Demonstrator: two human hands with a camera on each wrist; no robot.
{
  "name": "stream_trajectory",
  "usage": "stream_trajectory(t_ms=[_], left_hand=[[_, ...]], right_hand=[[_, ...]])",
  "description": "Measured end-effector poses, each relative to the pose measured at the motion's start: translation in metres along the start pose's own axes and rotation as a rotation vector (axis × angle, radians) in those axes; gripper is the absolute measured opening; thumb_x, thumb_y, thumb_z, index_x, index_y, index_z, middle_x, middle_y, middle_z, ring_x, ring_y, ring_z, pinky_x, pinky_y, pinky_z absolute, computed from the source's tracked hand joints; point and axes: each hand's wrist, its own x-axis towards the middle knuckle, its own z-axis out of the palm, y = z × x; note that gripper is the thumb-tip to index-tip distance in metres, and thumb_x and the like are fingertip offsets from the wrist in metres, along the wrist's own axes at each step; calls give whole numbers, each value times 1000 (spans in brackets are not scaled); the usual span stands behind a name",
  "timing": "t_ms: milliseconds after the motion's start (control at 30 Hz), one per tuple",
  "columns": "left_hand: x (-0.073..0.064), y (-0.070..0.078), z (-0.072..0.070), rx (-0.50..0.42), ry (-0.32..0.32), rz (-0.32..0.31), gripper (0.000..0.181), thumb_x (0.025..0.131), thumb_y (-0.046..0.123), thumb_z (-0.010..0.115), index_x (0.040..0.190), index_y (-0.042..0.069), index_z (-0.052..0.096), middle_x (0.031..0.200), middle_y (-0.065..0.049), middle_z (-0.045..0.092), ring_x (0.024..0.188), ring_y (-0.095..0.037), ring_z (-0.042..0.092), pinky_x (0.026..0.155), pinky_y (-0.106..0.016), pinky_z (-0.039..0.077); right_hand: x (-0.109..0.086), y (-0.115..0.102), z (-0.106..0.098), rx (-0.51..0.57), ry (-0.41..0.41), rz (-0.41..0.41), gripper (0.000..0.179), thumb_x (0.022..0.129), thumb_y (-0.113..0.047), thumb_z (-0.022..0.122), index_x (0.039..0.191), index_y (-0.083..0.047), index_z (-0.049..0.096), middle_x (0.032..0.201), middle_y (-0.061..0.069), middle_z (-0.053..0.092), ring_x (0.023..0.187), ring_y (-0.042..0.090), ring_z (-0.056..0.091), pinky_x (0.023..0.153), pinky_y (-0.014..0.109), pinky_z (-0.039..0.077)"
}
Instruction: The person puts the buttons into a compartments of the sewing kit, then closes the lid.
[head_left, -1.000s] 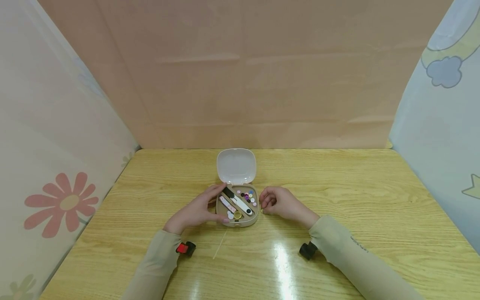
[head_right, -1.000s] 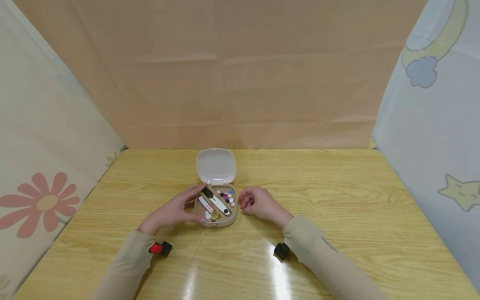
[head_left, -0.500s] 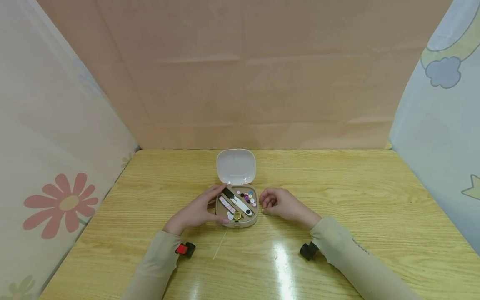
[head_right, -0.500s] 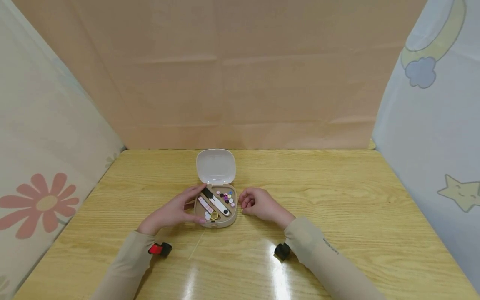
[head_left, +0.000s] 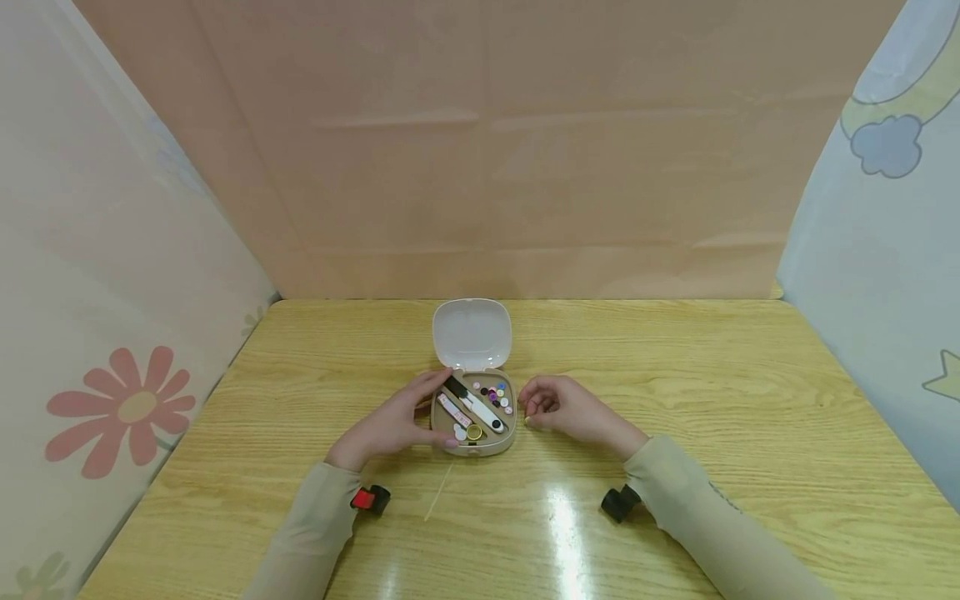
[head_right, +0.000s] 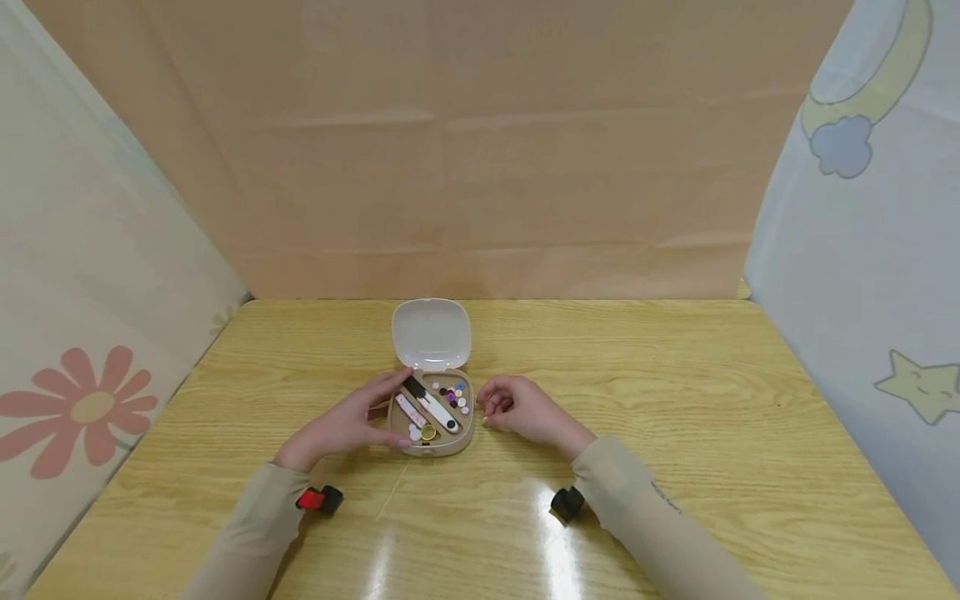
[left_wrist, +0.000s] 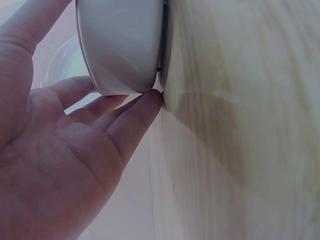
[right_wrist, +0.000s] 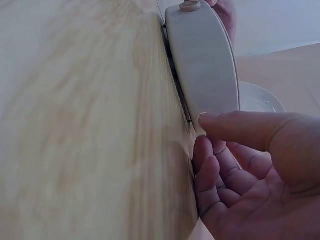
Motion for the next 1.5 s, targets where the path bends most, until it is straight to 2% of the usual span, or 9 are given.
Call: stream_trajectory(t_ms=[167, 300, 367, 467, 600, 867, 1000, 1200, 1500], left_hand=[[4, -22, 2, 27, 14, 3, 100, 74, 17, 84, 152, 10, 23, 155, -11, 20, 138, -29, 26, 108, -46, 32], [5, -26, 2, 42, 15, 3, 101, 73, 26, 85, 153, 16, 24, 155, -6, 21, 137, -25, 28, 108, -42, 34], [5, -26, 1, 49, 14, 0, 102, 72, 30, 85, 153, 17, 24, 154, -4, 22, 137, -23, 28, 108, -40, 35], [5, -25, 1, 54, 14, 1, 103, 71, 33, 85, 153, 17, 24, 154, -4, 22, 137, -23, 28, 108, -39, 35], [6, -23, 1, 39, 11, 1, 103, 71, 31, 85, 153, 16, 24, 154, -4, 22, 137, -23, 29, 107, -39, 35], [6, -22, 2, 23, 11, 18, 101, 73, 21, 85, 152, 14, 24, 154, -7, 22, 137, -26, 29, 107, -41, 35], [4, -13, 2, 12, 8, 22, 100, 74, 13, 84, 152, 7, 22, 154, -13, 20, 137, -30, 28, 108, -46, 33], [-2, 10, -1, -1, -1, 8, 97, 75, 11, 83, 150, 0, 23, 153, -20, 21, 136, -35, 29, 108, -49, 32], [-3, 11, 0, -11, 1, -10, 96, 75, 11, 83, 151, 2, 24, 153, -17, 22, 136, -33, 29, 108, -48, 31]], right_hand=[[-2, -1, -2, 7, 11, 6, 24, 83, 4, 68, 106, 1, 62, 89, 8, 62, 83, 21, 59, 74, 28, 52], [-4, -1, -6, 43, 43, 23, 24, 84, 5, 67, 107, 3, 61, 89, 11, 61, 83, 22, 61, 72, 26, 53], [-5, -2, -8, 76, 67, 40, 25, 84, 4, 68, 107, 4, 61, 89, 11, 60, 83, 23, 63, 68, 25, 53], [-5, -1, -12, 130, 94, 43, 25, 84, 5, 68, 108, 6, 59, 88, 12, 58, 84, 25, 65, 64, 26, 53], [-4, -1, -14, 203, 100, 35, 28, 84, 8, 67, 109, 11, 57, 90, 15, 57, 84, 28, 66, 70, 32, 56], [-6, -5, -17, 237, 108, 40, 32, 84, 7, 67, 113, 12, 55, 94, 18, 57, 88, 31, 66, 71, 35, 57], [-7, -7, -19, 276, 125, 27, 32, 84, 9, 65, 113, 15, 53, 95, 19, 58, 88, 33, 66, 74, 37, 57], [-4, -11, -21, 259, 157, 21, 31, 84, 9, 66, 113, 15, 53, 96, 19, 61, 89, 33, 65, 76, 35, 57], [3, -19, -21, 251, 182, 4, 32, 85, 9, 65, 113, 16, 53, 98, 22, 63, 89, 27, 64, 77, 28, 55]])
